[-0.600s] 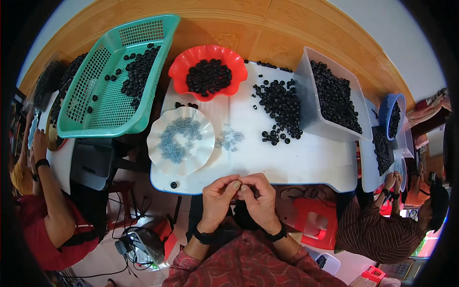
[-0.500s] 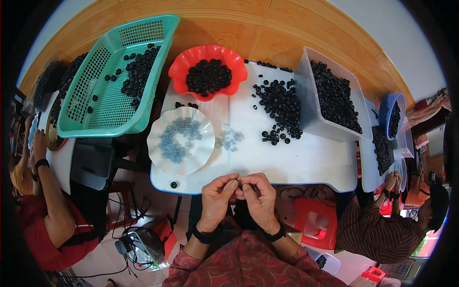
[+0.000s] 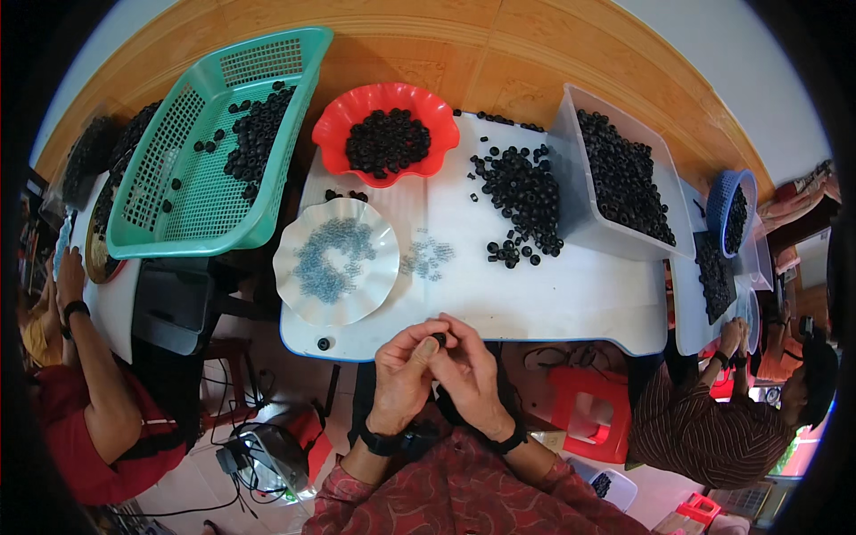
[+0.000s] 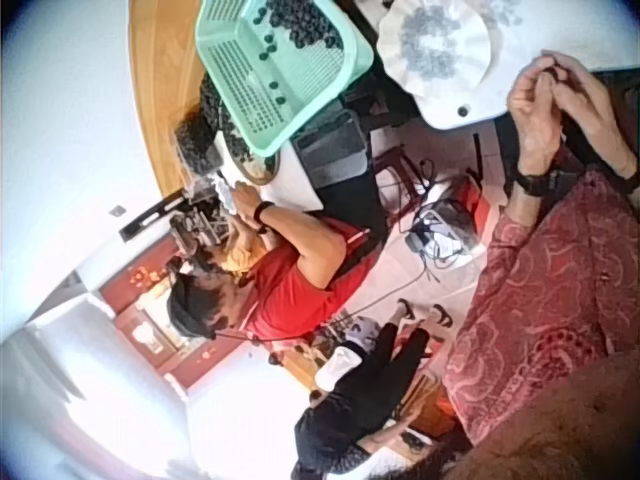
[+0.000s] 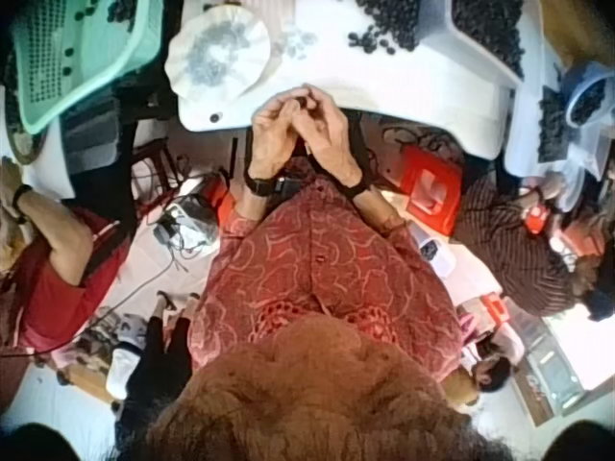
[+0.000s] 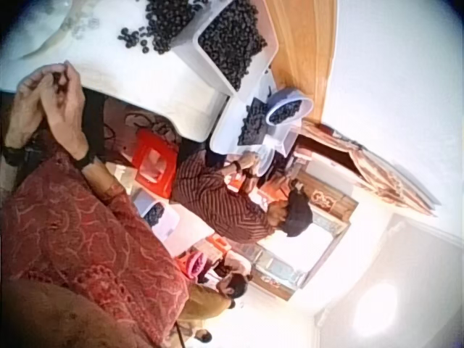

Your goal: Inspecting and sorting black rubber gaskets or seals into containers and trays at a workstation.

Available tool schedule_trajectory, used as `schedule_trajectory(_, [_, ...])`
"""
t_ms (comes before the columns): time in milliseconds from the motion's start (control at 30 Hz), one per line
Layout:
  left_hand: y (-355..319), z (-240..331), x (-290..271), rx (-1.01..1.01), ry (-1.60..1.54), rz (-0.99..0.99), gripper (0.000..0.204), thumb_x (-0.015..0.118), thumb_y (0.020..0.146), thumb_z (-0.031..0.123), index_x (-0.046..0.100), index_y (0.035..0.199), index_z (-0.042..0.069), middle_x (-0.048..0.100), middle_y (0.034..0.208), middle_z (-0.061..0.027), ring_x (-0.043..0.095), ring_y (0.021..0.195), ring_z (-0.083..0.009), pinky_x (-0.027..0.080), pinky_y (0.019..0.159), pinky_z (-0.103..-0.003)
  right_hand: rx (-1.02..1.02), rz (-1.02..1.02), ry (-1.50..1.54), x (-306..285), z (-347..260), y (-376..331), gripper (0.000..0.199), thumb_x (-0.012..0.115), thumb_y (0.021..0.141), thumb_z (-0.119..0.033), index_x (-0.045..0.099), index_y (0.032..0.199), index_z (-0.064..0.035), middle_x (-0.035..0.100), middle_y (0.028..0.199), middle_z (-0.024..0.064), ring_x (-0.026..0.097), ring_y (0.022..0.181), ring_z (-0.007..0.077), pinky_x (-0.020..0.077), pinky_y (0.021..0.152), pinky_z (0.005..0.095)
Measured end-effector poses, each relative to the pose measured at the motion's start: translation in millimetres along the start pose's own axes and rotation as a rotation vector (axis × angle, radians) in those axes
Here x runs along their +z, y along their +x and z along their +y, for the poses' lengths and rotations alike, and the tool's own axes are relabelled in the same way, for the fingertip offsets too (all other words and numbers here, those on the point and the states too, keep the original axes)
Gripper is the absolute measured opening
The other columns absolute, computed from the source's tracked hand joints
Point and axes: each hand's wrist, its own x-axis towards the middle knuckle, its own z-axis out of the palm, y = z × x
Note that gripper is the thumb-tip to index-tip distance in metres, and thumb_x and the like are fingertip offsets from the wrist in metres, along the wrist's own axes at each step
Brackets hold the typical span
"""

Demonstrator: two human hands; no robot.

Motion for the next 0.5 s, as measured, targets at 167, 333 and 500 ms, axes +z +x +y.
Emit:
schedule_trajectory(167, [-2.1,-6.3,-2.4,0.014,-0.032,-0.017,0.021,0.056,0.095,0.005,0.060,0.114,-0.003,0.064,0.096,-0.0100,0.056,0.075,-0.0089,0.054,0.069,-0.025,0.105,-0.039,-0.068,4.3,-0.3,1.7,0.053,0.072,0.085,-0.023,0.050,0.126,0.0020,0.059,0.090,0.0079,0.057,0.081,0.0111,0.0485,0.069,0.0236])
schedule_trajectory(333, [-3.1,-2.6,3.6,0.030,-0.030,-0.049,0.022,0.057,0.094,0.006,0.060,0.114,-0.003,0.063,0.097,-0.0095,0.060,0.082,-0.0112,0.054,0.074,-0.024,0.159,0.001,0.043,5.4,2.4,0.2,0.049,0.073,0.084,-0.021,0.053,0.124,0.0001,0.057,0.090,0.0045,0.054,0.078,0.0075,0.0473,0.066,0.0214])
schedule_trajectory(500, [-2.8,-4.9,1.8,0.072,-0.012,-0.047,0.022,0.059,0.094,0.008,0.060,0.113,-0.003,0.062,0.098,-0.0085,0.060,0.087,-0.0117,0.051,0.078,-0.023,0.128,0.018,0.188,9.5,5.6,-0.6,0.048,0.072,0.085,-0.014,0.052,0.125,0.0006,0.056,0.093,0.0032,0.053,0.081,0.0065,0.0474,0.068,0.0205])
